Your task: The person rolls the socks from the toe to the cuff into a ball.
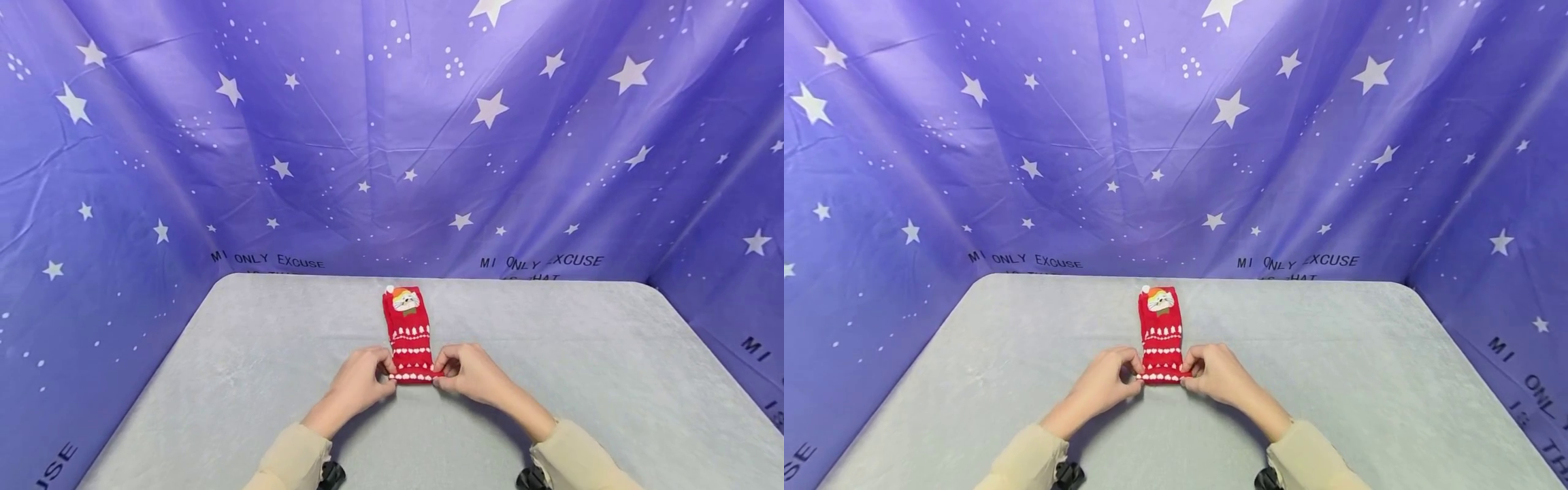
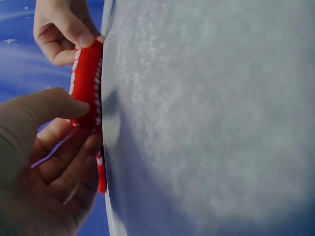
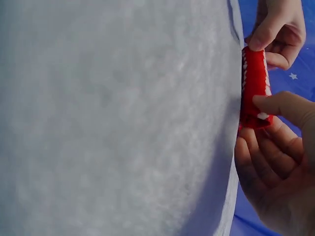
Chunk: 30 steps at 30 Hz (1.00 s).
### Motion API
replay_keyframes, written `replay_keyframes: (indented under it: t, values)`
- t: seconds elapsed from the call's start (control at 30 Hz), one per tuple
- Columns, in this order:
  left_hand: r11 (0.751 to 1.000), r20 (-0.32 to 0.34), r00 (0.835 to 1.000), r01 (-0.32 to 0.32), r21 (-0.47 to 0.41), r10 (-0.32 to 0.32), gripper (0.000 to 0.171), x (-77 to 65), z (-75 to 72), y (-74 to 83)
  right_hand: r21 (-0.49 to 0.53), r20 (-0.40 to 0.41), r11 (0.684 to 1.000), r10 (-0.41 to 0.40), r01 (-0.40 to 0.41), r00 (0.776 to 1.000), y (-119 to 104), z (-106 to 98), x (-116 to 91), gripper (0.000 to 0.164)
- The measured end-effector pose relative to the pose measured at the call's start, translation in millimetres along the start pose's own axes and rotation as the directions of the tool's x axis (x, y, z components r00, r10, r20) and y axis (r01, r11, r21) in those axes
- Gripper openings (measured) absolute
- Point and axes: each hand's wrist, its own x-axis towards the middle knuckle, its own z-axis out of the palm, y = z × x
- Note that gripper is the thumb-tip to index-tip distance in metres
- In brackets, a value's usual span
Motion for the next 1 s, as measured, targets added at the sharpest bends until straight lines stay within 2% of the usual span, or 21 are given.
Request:
replay_keyframes:
  t: [0.13,0.23,0.3,0.37,0.47,0.6,0.7,0.77,0.9,1.0]
  values:
    - [0.986,0.038,0.999,0.041,-0.159,-0.035,0.014,-3.5,-6.4,-4.0,0.103,0.025,0.993,0.055,-0.058,0.998,-3,0,-3,0.012]
    - [0.959,0.073,0.995,0.091,-0.270,-0.074,0.010,-3.1,-10.3,-6.6,0.166,0.054,0.981,0.093,-0.101,0.994,-4,-1,-2,0.009]
    - [0.943,0.097,0.988,0.141,-0.302,-0.117,0.007,-1.0,-11.4,-8.3,0.214,0.086,0.966,0.131,-0.147,0.988,-4,-2,0,0.009]
    - [0.927,0.124,0.979,0.195,-0.319,-0.164,0.004,1.7,-12.0,-9.1,0.260,0.119,0.943,0.184,-0.210,0.976,-4,-3,2,0.012]
    - [0.918,0.159,0.958,0.275,-0.285,-0.238,0.003,7.0,-12.8,-9.7,0.281,0.152,0.916,0.252,-0.286,0.956,-6,-4,7,0.014]
    - [0.917,0.181,0.938,0.330,-0.222,-0.294,0.004,12.2,-15.2,-7.4,0.220,0.149,0.916,0.309,-0.336,0.939,-11,-4,12,0.011]
    - [0.926,0.178,0.941,0.322,-0.199,-0.289,0.004,14.5,-15.3,-5.0,0.145,0.103,0.927,0.333,-0.345,0.937,-16,-2,14,0.008]
    - [0.939,0.163,0.951,0.290,-0.184,-0.262,0.008,15.4,-14.6,-3.2,0.072,0.050,0.939,0.332,-0.335,0.942,-19,0,16,0.012]
    - [0.976,0.110,0.979,0.186,-0.111,-0.174,0.017,14.8,-12.5,-1.1,-0.111,-0.057,0.957,0.263,-0.268,0.963,-23,5,16,0.021]
    - [0.991,0.079,0.989,0.130,-0.029,-0.128,0.020,11.9,-10.7,-1.3,-0.186,-0.100,0.957,0.209,-0.224,0.973,-23,8,13,0.020]
